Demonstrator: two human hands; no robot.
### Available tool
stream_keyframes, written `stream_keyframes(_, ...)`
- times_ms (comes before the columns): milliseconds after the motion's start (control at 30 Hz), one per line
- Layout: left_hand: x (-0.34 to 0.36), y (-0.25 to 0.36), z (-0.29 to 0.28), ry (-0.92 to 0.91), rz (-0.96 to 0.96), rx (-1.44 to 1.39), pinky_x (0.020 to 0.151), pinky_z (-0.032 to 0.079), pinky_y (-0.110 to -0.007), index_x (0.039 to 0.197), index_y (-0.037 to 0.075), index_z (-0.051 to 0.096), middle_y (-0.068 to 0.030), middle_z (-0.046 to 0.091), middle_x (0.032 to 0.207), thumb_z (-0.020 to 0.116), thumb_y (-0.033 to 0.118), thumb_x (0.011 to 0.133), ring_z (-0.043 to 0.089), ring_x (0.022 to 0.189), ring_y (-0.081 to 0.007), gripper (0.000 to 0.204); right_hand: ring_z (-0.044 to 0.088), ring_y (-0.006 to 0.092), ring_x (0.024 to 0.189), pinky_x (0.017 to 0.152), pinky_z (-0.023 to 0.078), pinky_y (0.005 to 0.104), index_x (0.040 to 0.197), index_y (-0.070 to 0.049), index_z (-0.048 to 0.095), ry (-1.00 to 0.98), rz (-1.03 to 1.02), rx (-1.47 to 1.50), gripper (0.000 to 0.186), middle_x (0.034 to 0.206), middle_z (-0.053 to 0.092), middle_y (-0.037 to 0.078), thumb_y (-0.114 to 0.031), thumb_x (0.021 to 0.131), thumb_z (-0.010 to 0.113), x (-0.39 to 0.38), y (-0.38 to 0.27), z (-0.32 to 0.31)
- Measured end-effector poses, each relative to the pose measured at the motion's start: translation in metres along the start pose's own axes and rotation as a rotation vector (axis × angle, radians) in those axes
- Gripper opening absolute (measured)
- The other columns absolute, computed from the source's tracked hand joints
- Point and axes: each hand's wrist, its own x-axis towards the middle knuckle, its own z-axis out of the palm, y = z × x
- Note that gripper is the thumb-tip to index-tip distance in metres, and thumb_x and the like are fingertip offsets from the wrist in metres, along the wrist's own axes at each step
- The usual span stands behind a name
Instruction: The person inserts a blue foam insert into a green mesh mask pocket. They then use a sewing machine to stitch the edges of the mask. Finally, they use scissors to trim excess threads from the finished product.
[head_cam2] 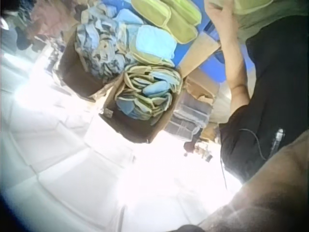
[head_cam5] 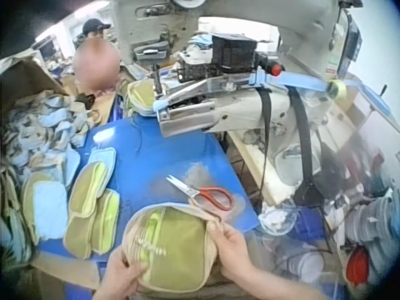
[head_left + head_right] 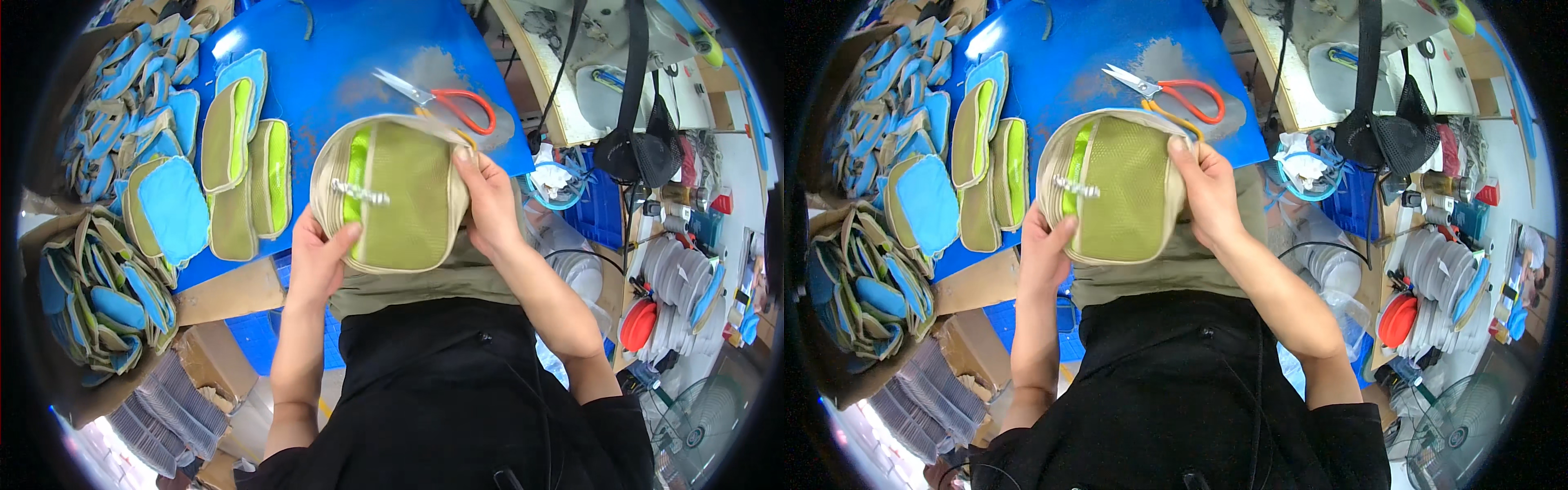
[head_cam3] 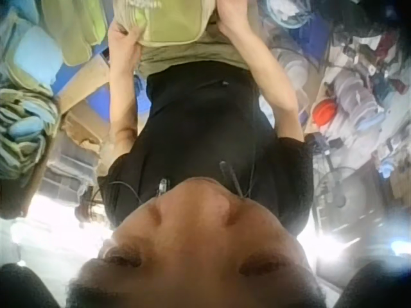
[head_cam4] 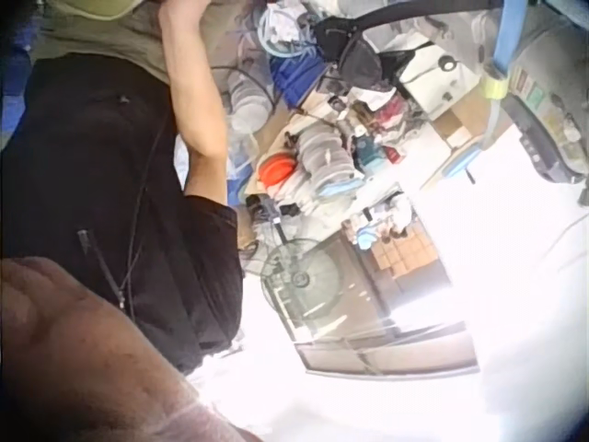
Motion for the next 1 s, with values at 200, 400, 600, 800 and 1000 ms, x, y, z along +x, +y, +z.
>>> stream_keyframes(200, 0.035, -0.037, -0.025, 0.28, 0.179, 0.14, 0.088, 0.056, -0.029, 0.123, -0.001, 0.062, -0.0097, 0.072, 0.115, 0.064, -0.008, 0.097, 0.07, 0.101, -0.014, 0.027, 0.065, 0.0067, 0.091, 0.078, 0.054, 0.0269, 0.125, 0.0, 0.064, -0.381, 0.03, -0.188, 0.033, 0.109, 0.073, 0.002, -0.003, 0.094, 0.076, -0.036, 0.008, 0.002)
stream_keyframes(400, 0.001, -0.003, 0.015, 0.08, -0.172, -0.191, 0.093, 0.057, -0.031, 0.128, 0.0, 0.059, -0.0107, 0.071, 0.123, 0.07, -0.001, 0.096, 0.071, 0.107, -0.0163, 0.034, 0.06, 0.0129, 0.078, 0.071, 0.051, 0.0322, 0.104, 0.0, 0.066, -0.103, -0.318, -0.703, 0.017, 0.091, 0.068, 0.006, -0.002, 0.09, 0.076, -0.006, 0.005, -0.01)
stream_keyframes(600, -0.004, -0.028, 0.01, 0.124, 0.021, 0.041, 0.094, 0.056, -0.032, 0.128, -0.001, 0.062, -0.0096, 0.072, 0.12, 0.071, -0.005, 0.093, 0.069, 0.106, -0.0156, 0.036, 0.055, 0.0156, 0.073, 0.069, 0.047, 0.0336, 0.092, 0.001, 0.058, 0.004, -0.574, -0.87, 0.023, 0.081, 0.061, 0.008, -0.01, 0.091, 0.078, 0.015, 0.019, -0.019)
stream_keyframes(800, 0.025, -0.031, 0.001, 0.397, 0.26, 0.142, 0.086, 0.054, -0.03, 0.114, -0.001, 0.066, -0.0065, 0.073, 0.108, 0.066, -0.01, 0.095, 0.067, 0.095, -0.0108, 0.021, 0.056, 0.0044, 0.08, 0.068, 0.049, 0.0285, 0.085, -0.006, 0.051, -0.312, -0.06, -0.367, 0.031, 0.087, 0.063, -0.001, -0.012, 0.093, 0.081, -0.021, -0.006, 0.006)
stream_keyframes(1000, 0.017, -0.016, 0.007, 0.306, 0.125, -0.072, 0.086, 0.054, -0.03, 0.118, 0.002, 0.062, -0.0064, 0.071, 0.113, 0.069, -0.006, 0.094, 0.066, 0.098, -0.0107, 0.027, 0.048, 0.004, 0.071, 0.06, 0.041, 0.0252, 0.081, -0.009, 0.042, -0.228, -0.269, -0.754, 0.032, 0.072, 0.045, -0.005, 0.004, 0.087, 0.071, -0.006, 0.003, -0.003)
